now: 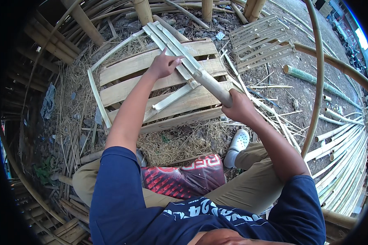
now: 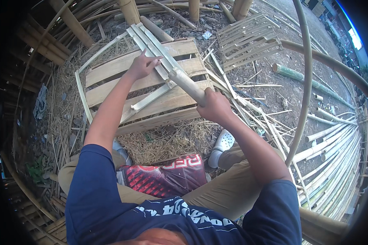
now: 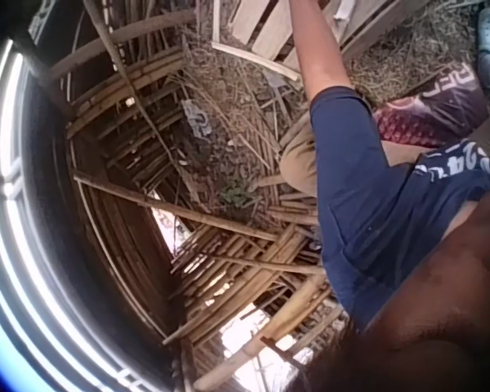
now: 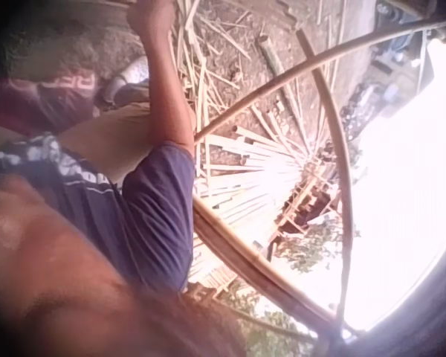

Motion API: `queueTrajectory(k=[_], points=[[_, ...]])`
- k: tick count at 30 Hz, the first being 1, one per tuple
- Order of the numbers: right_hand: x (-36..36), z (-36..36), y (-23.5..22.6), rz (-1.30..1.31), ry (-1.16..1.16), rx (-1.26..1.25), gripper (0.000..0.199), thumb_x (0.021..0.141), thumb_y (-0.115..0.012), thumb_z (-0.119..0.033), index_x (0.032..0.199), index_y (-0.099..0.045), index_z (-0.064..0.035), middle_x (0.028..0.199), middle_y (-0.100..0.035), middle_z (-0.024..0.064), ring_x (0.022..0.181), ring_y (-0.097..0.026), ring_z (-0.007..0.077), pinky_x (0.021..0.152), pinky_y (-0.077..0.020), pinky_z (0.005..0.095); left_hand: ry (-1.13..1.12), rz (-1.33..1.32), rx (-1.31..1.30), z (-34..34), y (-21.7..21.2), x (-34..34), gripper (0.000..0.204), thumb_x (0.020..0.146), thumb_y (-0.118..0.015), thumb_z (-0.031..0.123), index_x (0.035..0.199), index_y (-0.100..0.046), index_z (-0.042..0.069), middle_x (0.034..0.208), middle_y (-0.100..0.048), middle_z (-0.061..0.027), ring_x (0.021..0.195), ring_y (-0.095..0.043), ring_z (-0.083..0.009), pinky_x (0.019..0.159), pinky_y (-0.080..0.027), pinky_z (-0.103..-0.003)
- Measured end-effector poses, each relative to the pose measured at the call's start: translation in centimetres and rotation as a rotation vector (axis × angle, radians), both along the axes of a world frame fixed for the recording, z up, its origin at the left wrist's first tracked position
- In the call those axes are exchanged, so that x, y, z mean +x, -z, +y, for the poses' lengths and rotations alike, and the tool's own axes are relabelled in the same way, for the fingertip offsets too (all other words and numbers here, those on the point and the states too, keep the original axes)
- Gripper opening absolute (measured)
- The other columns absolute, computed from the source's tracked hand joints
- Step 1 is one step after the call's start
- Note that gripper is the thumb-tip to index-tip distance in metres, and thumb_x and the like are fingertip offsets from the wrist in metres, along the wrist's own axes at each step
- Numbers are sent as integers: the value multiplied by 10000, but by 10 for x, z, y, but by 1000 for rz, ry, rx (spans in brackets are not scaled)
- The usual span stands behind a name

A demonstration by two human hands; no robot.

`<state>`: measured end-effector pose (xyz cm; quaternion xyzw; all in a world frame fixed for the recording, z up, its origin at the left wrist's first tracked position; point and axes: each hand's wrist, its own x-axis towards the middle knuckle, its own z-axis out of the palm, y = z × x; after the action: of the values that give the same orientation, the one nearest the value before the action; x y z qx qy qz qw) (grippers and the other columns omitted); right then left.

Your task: The person hammers a bamboo strip into place on a wooden frame using a cylindrical bamboo mallet.

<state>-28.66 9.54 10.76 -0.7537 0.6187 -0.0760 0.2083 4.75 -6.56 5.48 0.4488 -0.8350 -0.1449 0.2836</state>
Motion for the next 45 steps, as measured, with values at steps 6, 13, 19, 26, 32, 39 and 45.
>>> queueTrajectory(k=[6,13,19,26,32,39,45], points=[[6,-2,-2,-13,-16,-19,440,787,-767,-268,1076,-610,25,917,-706,268,902,-697,453,815,-541,522,-109,-241,-315,-33,13,-21,197,988,-622,258,1061,-755,133,786,-663,-57,866,-674,-268,1280,-272,-485],[10,-10,-7,-15,5,30,432,783,-769,-265,1071,-619,20,892,-710,269,867,-699,458,799,-537,521,-5,-363,-215,-52,36,-20,541,1047,-446,201,1587,-420,178,1614,-445,-97,1548,-318,-300,1293,-209,-493],[14,-20,-4,26,-24,13,428,776,-790,-266,1063,-649,17,882,-716,255,868,-707,438,811,-548,507,-32,-368,-191,-61,43,-25,517,1071,-412,260,1581,-434,177,1622,-443,-66,1547,-324,-270,1288,-220,-478],[13,-27,-7,-25,30,41,479,777,-795,-277,1115,-652,31,907,-723,267,878,-719,436,814,-555,498,-175,-385,-90,-67,49,-36,496,1108,-342,346,1576,-451,225,1632,-437,-11,1550,-320,-206,1290,-214,-467],[11,-28,5,-29,-5,40,485,775,-796,-284,1108,-657,41,905,-721,272,878,-726,429,810,-553,490,-220,-282,-118,-67,54,-33,453,1088,-390,346,1499,-555,250,1602,-483,19,1527,-361,-171,1297,-187,-438],[8,-32,-2,-45,25,46,502,769,-800,-286,1114,-660,52,908,-724,267,868,-726,428,815,-555,481,-232,-239,-85,-64,48,-40,438,1082,-396,316,1467,-584,225,1555,-536,10,1485,-426,-190,1291,-214,-453],[14,-26,8,-11,-118,-1,447,765,-797,-264,1099,-658,-2,844,-714,247,821,-707,442,770,-550,509,-242,-385,-170,-63,48,-39,468,1103,-335,313,1518,-529,216,1616,-461,-25,1550,-323,-218,1292,-183,-506]])
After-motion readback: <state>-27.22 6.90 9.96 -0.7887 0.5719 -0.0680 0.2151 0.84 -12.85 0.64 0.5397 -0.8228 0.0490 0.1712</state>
